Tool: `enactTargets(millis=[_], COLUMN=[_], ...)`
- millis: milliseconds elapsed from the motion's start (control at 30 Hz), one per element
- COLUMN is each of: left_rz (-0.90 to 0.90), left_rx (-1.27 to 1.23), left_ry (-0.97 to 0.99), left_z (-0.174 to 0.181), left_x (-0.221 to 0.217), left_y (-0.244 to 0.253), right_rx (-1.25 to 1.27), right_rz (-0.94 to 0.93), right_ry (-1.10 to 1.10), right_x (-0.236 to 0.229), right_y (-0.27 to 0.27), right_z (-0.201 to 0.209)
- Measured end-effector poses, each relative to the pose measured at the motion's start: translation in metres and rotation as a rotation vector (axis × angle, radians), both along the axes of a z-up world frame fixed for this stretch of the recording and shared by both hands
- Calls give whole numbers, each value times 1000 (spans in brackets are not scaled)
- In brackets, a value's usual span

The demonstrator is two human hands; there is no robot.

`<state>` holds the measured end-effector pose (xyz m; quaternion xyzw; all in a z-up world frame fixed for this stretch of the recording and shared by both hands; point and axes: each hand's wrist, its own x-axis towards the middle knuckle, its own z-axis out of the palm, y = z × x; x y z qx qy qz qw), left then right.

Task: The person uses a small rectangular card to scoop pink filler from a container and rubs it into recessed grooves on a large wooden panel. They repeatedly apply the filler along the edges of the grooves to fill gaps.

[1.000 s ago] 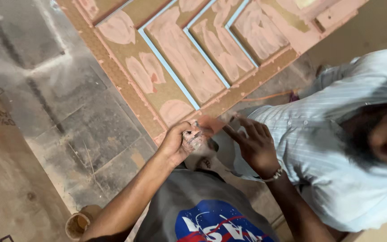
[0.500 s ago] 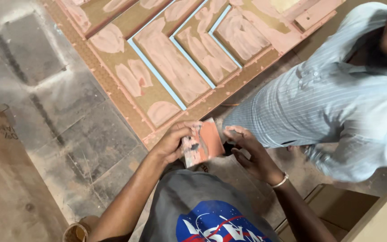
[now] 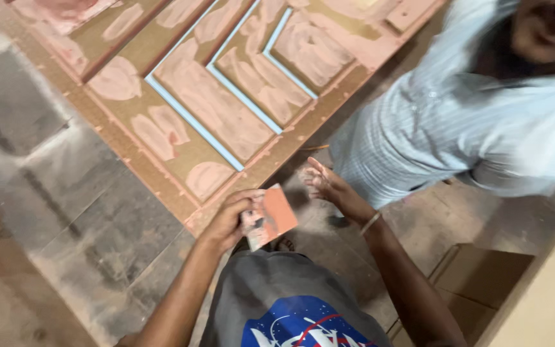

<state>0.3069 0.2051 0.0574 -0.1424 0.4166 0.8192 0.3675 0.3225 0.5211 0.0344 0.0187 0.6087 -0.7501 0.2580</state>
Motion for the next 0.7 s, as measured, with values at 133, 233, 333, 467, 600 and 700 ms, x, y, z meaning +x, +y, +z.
enactTargets(millis=[133,233,333,467,600,700], left_rz=[29,22,12,84,74,76], left_rx=[-41,-36,-49,-178,-73,-85], left_ry=[-25,3,24,-93,-57,-114], left_z=[0,6,5,0,-10,-19], left_x=[-3,-14,-22,-48,-72,-88], left_y=[15,5,-10,-10,-17,-25], right_rx=[58,-77,-127,12,-25,-92], right_rz=[-35,-86,-82,-40,-66,-81], right_ry=[-347,-367,-235,-306,-302,-298], right_x=[-42,-84,-118,-167,-194,-205], right_y=[-31,-46,-30,-47,-46,-47], right_z=[-28,-20,4,0,-28,-51])
